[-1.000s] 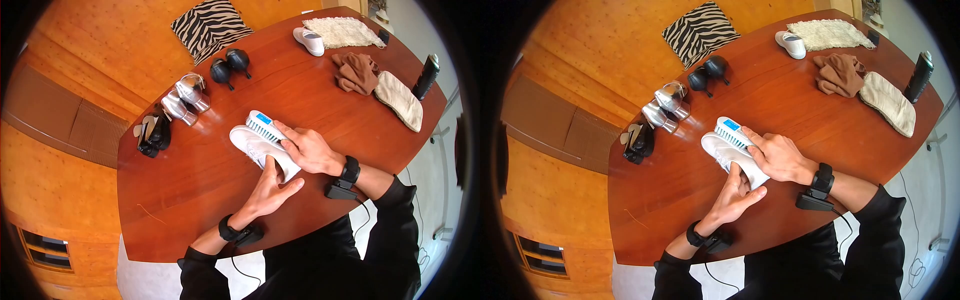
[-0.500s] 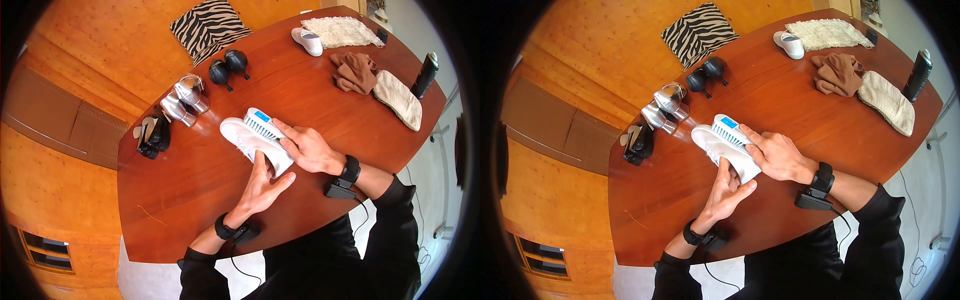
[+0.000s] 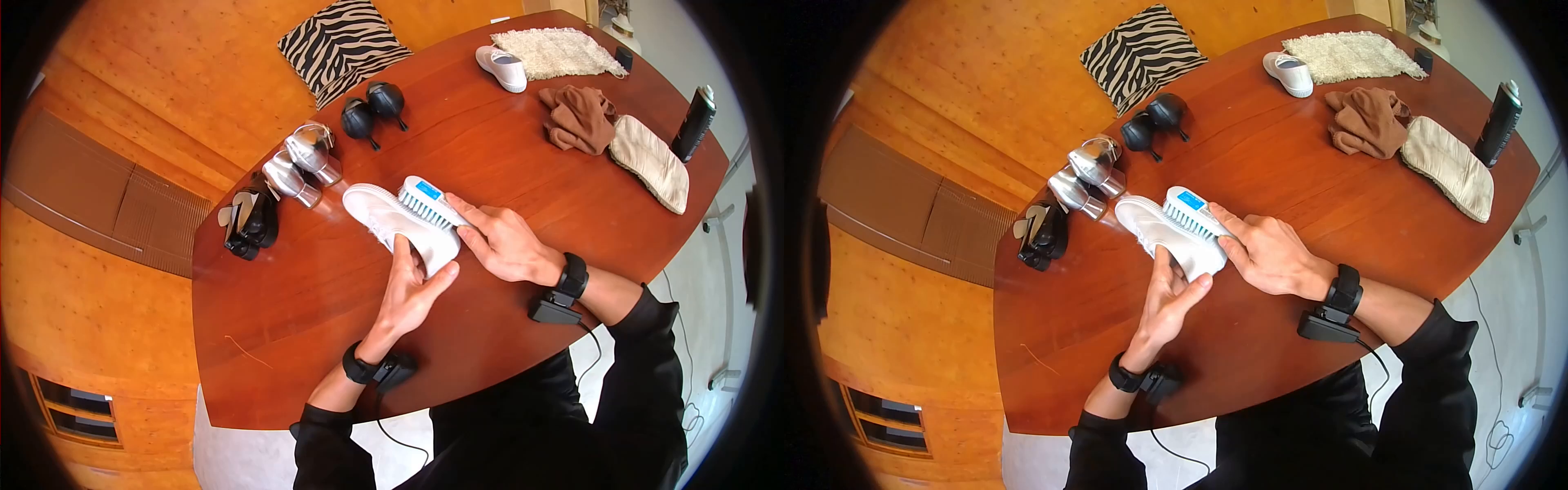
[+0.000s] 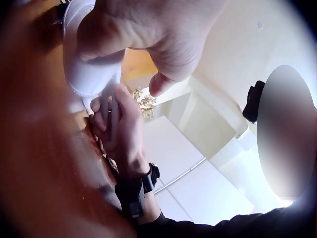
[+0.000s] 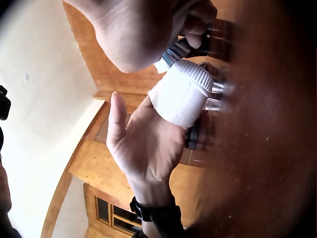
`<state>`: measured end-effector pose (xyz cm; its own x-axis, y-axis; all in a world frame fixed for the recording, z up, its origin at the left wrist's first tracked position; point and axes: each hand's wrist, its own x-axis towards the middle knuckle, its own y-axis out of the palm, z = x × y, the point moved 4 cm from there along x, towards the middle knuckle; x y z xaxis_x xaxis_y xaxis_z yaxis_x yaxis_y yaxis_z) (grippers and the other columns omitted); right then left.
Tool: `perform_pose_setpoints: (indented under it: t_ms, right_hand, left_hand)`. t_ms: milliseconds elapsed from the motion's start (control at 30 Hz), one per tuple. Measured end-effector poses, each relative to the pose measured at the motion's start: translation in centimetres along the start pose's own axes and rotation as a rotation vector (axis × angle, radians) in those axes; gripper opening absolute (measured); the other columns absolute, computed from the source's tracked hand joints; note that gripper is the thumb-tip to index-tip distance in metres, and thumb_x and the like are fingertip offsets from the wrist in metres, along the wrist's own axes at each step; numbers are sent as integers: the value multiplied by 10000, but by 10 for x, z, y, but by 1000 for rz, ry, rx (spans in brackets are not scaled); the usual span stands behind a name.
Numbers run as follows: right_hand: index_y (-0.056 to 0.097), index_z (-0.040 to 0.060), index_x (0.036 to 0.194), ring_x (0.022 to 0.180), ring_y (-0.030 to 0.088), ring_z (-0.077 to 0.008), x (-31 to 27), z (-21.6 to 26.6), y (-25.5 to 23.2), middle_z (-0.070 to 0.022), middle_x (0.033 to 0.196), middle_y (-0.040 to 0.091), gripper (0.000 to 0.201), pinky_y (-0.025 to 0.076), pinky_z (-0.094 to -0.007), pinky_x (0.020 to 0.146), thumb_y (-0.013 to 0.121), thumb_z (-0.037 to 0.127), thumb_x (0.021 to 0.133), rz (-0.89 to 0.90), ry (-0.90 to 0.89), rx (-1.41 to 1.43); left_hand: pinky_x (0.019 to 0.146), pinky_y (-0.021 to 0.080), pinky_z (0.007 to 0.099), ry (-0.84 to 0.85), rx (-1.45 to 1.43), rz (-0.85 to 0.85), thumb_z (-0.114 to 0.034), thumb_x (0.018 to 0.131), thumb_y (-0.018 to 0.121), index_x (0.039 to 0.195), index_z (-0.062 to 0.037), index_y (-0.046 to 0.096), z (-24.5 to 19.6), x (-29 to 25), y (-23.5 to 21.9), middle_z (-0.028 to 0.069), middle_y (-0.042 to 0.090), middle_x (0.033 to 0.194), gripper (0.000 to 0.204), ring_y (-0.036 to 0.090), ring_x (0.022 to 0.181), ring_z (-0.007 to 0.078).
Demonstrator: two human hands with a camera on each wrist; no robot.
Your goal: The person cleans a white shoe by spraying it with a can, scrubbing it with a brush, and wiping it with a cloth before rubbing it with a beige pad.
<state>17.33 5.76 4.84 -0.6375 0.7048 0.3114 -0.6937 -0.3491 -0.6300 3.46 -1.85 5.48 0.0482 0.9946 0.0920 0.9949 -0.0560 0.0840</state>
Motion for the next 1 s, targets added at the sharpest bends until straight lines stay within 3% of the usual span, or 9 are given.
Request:
perform_pose_setpoints:
  t_ms: [200,267,600,1000]
  right_hand:
    - [400,-5,1327,656,579,-367,-2,3,1,-223,760,584,477,468,-410,635,491,128,878,19,-11,-22]
    - [400,45,1341,585,555,-363,-2,0,3,-201,682,558,496,459,-440,584,490,218,884,-34,-50,15]
    - [399,49,1344,589,553,-360,-1,-3,3,-200,685,557,499,457,-438,590,496,205,879,-50,-53,-5]
    - [394,46,1346,602,562,-353,-1,-1,-1,-196,706,567,491,464,-437,599,485,195,887,-68,-100,38]
  left_hand:
    - [987,351,317,64,-70,-79,11,830,595,1237,-4,232,-8,7,-21,144,409,1233,545,425,1169,197]
    - [981,357,311,51,-68,-91,-9,840,590,1247,-10,231,-9,7,-25,140,408,1240,543,422,1175,193]
    - [1018,325,346,48,26,49,-64,837,614,1301,0,153,-13,3,-16,198,368,1273,657,385,1220,246]
    - [1042,300,395,40,169,95,-105,779,681,1335,7,151,-13,0,-11,181,318,1300,776,345,1246,266]
